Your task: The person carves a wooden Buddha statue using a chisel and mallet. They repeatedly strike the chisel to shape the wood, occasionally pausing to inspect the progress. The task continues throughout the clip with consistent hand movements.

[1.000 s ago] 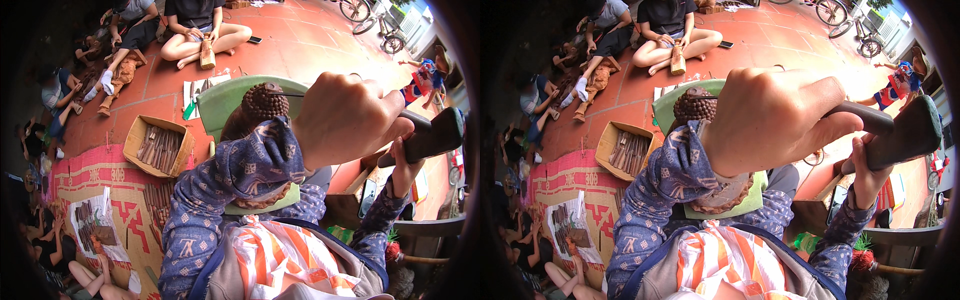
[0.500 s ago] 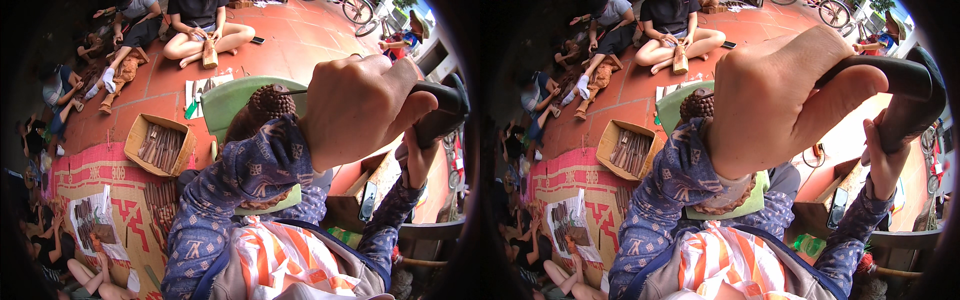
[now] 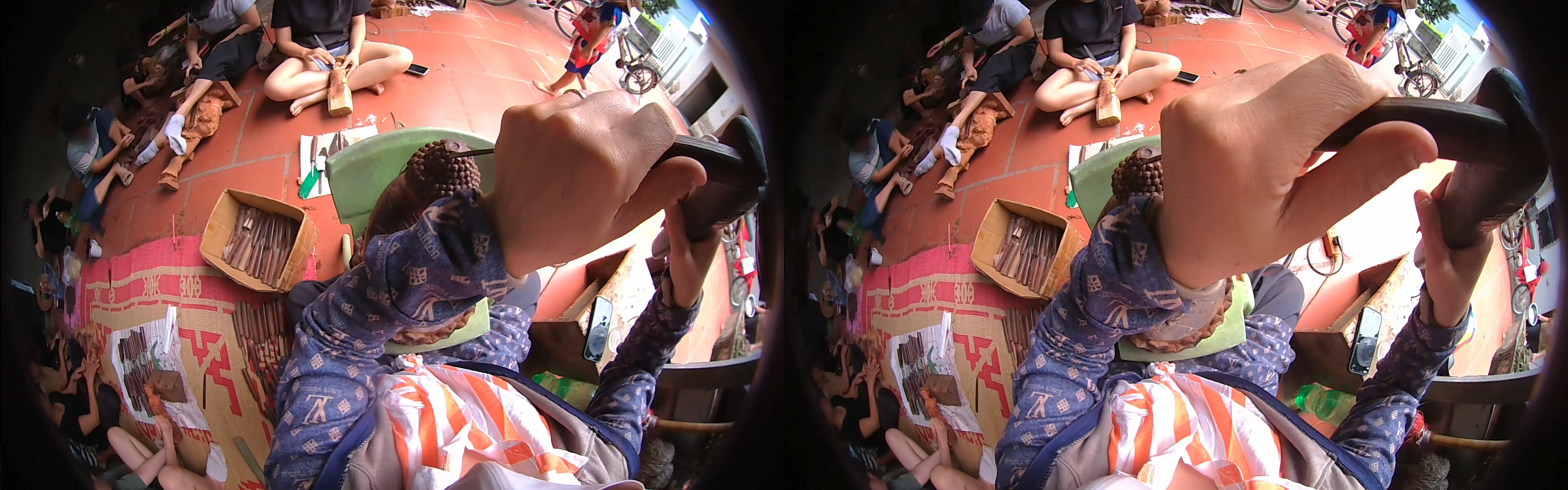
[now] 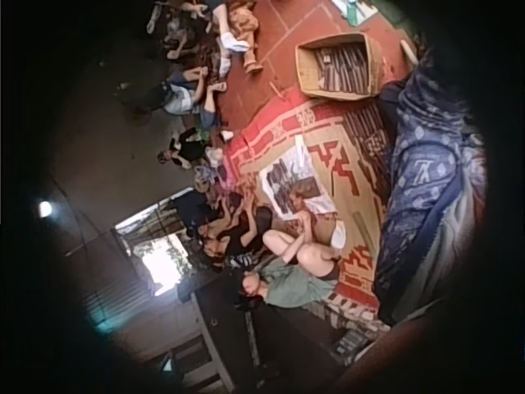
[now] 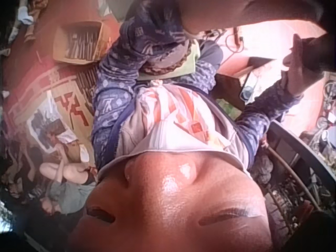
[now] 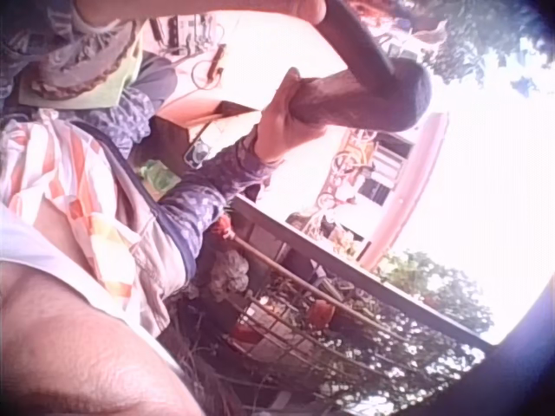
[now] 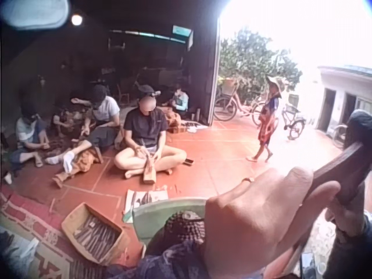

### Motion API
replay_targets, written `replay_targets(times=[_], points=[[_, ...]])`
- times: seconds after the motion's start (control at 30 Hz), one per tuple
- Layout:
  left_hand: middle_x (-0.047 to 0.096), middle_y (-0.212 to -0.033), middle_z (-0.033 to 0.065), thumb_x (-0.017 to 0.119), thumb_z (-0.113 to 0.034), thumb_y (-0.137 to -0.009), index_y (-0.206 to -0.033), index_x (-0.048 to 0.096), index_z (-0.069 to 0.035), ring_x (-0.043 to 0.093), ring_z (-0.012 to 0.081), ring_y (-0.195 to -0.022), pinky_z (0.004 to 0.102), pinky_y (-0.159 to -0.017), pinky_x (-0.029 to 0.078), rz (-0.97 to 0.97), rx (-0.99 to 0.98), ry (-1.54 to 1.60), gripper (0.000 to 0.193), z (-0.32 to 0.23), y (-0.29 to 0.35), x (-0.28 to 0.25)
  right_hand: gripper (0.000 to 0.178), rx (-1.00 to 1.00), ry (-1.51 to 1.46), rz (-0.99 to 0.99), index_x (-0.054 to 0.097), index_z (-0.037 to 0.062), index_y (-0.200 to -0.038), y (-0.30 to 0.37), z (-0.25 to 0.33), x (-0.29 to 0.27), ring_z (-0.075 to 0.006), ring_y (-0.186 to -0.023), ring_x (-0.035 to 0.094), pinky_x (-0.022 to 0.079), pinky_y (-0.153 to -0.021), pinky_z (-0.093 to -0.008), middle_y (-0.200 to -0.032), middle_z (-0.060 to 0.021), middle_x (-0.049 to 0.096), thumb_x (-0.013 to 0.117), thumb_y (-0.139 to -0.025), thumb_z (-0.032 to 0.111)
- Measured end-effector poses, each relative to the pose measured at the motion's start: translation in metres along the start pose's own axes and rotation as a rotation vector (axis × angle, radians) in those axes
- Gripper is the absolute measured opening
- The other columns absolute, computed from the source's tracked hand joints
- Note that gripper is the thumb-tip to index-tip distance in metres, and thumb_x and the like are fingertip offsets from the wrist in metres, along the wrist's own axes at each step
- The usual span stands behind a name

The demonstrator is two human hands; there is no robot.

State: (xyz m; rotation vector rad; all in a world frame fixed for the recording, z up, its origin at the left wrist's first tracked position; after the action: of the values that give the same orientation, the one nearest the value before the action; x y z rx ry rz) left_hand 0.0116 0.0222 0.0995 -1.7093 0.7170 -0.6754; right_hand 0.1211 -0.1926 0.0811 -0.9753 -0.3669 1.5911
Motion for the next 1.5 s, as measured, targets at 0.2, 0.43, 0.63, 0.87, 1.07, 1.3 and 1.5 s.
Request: replay_targets(times=[0.2,0.43,0.63,0.87,1.07,1.3,1.5], points=[[0.052,-0.065,0.0032,0.065,-0.042,-0.07,-0.074,0.059,-0.009,0.058,0.0188,-0.058,0.031,-0.049,0.046,0.136,0.343,-0.233,0.034,-0.038,0.013,0.002,0.018,-0.026,-0.162,-0.085,0.057,0.0016,-0.094,0.007,-0.01,-0.007,-0.0053,-0.061,0.051,0.039,-0.053,-0.0186,-0.079,-0.0008,0.054,0.064,-0.08,-0.007],[0.051,-0.067,0.0029,0.069,-0.037,-0.067,-0.084,0.06,-0.006,0.056,0.0165,-0.057,0.0284,-0.048,0.045,0.427,0.161,-0.14,0.037,-0.053,0.04,0.005,0.016,0.112,-0.236,-0.024,0.051,0.003,-0.09,0.035,-0.022,0.011,-0.0062,-0.056,0.048,0.038,-0.051,-0.0196,-0.069,-0.0013,0.05,0.058,-0.081,-0.008],[0.054,-0.072,0.0021,0.082,-0.018,-0.062,-0.097,0.065,-0.002,0.051,0.0109,-0.056,0.0217,-0.048,0.038,0.441,-0.201,-0.207,0.043,0.009,0.061,-0.09,0.008,0.615,-0.44,0.288,0.056,0.0001,-0.078,0.133,-0.081,0.091,-0.0073,-0.049,0.049,0.039,-0.046,-0.0216,-0.059,-0.0005,0.053,0.063,-0.079,0.002],[0.064,-0.099,0.0107,0.083,-0.022,-0.061,-0.112,0.059,0.002,0.061,0.0184,-0.093,0.0293,-0.082,0.048,0.385,-0.683,0.251,0.062,0.102,0.09,-0.114,0.019,0.908,-0.572,0.4,0.058,0.0009,-0.09,0.236,-0.119,0.179,-0.0082,-0.056,0.053,0.045,-0.047,-0.0224,-0.07,-0.0005,0.056,0.069,-0.082,0.014],[0.056,-0.12,0.024,0.086,-0.024,-0.06,-0.129,0.043,0.008,0.056,0.0276,-0.112,0.0366,-0.096,0.045,0.686,-0.807,0.713,0.087,0.107,0.097,-0.074,0.043,1.189,-0.724,0.429,0.049,0.0053,-0.114,0.283,-0.126,0.188,-0.0119,-0.081,0.058,0.054,-0.056,-0.0277,-0.095,-0.0015,0.057,0.071,-0.081,0.021],[0.063,-0.104,0.0094,0.085,-0.02,-0.062,-0.121,0.052,0.001,0.058,0.0144,-0.099,0.0282,-0.088,0.046,0.669,-0.802,0.416,0.071,0.102,0.099,-0.078,0.043,1.221,-0.869,0.445,0.051,0.0047,-0.111,0.285,-0.114,0.188,-0.0127,-0.079,0.06,0.055,-0.061,-0.0298,-0.095,-0.0031,0.059,0.075,-0.077,0.015],[0.064,-0.1,0.0073,0.083,-0.024,-0.063,-0.115,0.057,-0.002,0.059,0.0126,-0.093,0.0273,-0.086,0.045,0.613,-0.713,0.211,0.062,0.095,0.097,-0.086,0.036,1.223,-0.863,0.387,0.053,0.0045,-0.104,0.286,-0.107,0.19,-0.0116,-0.07,0.058,0.055,-0.06,-0.0281,-0.085,-0.0014,0.057,0.074,-0.076,0.013]])
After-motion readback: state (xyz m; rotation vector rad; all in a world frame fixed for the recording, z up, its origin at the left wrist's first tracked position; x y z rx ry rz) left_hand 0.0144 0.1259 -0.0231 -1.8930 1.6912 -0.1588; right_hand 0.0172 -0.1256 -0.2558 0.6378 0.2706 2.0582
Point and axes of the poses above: each hand's wrist, its own y-axis away from the middle knuckle, its own x-axis out of the palm, z = x × y, the point moved 8 cm from there along -y, towards the middle knuckle
